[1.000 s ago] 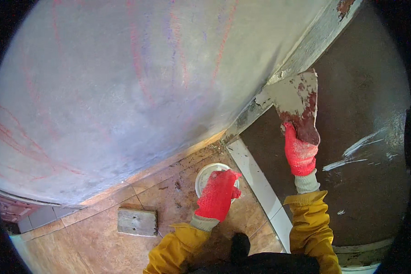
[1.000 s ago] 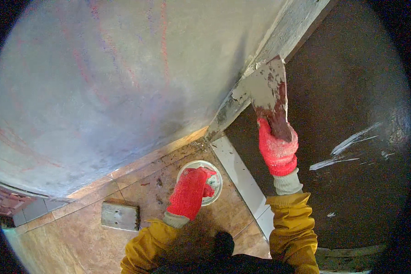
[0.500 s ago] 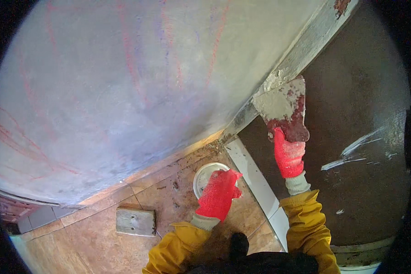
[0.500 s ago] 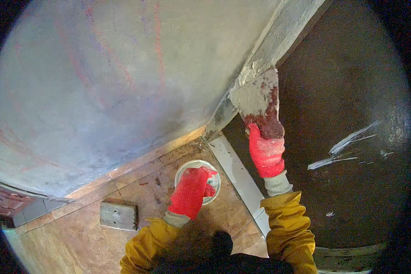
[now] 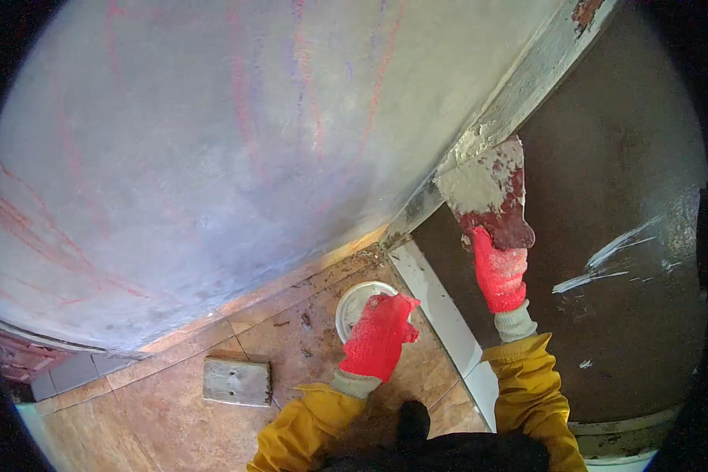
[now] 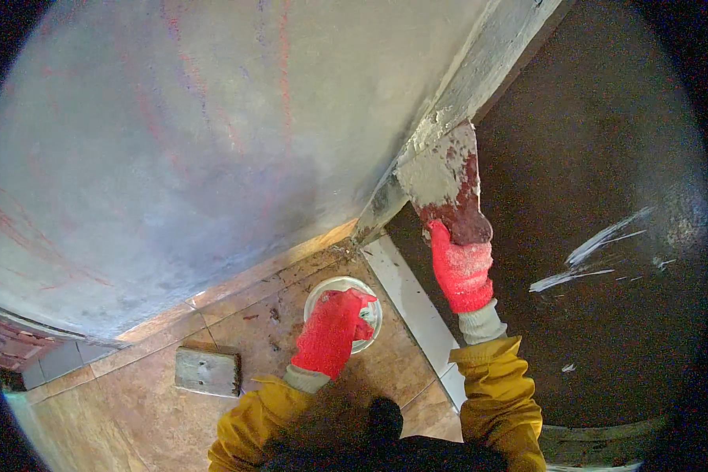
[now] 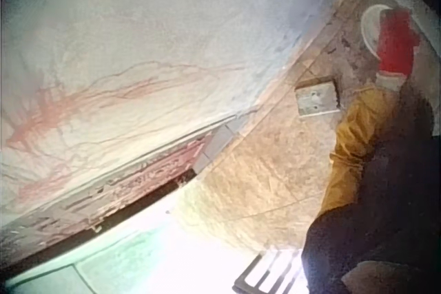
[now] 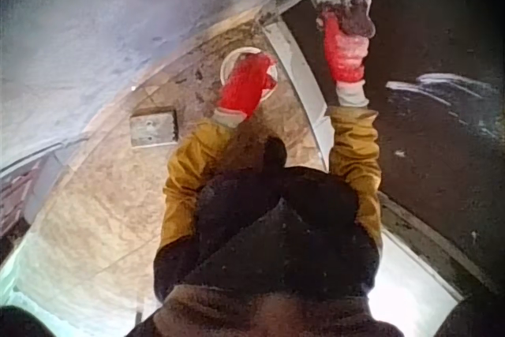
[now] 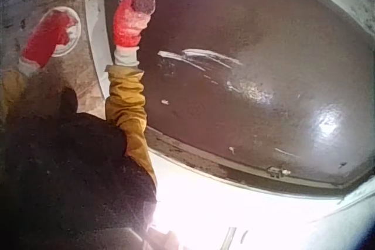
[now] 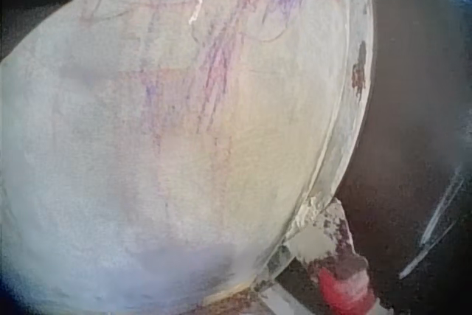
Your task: The person patches a wall by using a putty knife to apply spackle from a bucket, covering markings on the surface near the floor.
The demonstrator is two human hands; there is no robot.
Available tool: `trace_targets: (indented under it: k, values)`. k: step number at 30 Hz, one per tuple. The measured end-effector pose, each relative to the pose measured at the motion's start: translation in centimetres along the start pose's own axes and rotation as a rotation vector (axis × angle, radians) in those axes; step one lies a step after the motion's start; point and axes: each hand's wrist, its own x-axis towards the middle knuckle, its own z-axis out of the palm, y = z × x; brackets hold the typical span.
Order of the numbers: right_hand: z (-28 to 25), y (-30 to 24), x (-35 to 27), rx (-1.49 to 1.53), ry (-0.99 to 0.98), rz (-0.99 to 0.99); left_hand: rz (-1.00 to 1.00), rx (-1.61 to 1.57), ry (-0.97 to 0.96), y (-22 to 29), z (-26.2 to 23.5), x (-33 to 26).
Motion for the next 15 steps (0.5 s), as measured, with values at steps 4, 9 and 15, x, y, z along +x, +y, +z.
trace_targets:
  k: [4, 9, 15]
  values:
    - [0.0, -0.3, 1.2, -0.083, -0.002, 0.031, 0.124, 0.108, 0.045, -0.1, 0.0, 0.1]
    - [-1.4, -2.1, 2.9, -0.08, 0.062, 0.225, 0.03, -0.183, 0.07, 0.6, 0.6, -0.2]
    - [-2.7, -3.8, 5.0, -0.182, 0.077, 0.193, 0.092, 0.083, 0.045, 1.2, 0.1, -0.1]
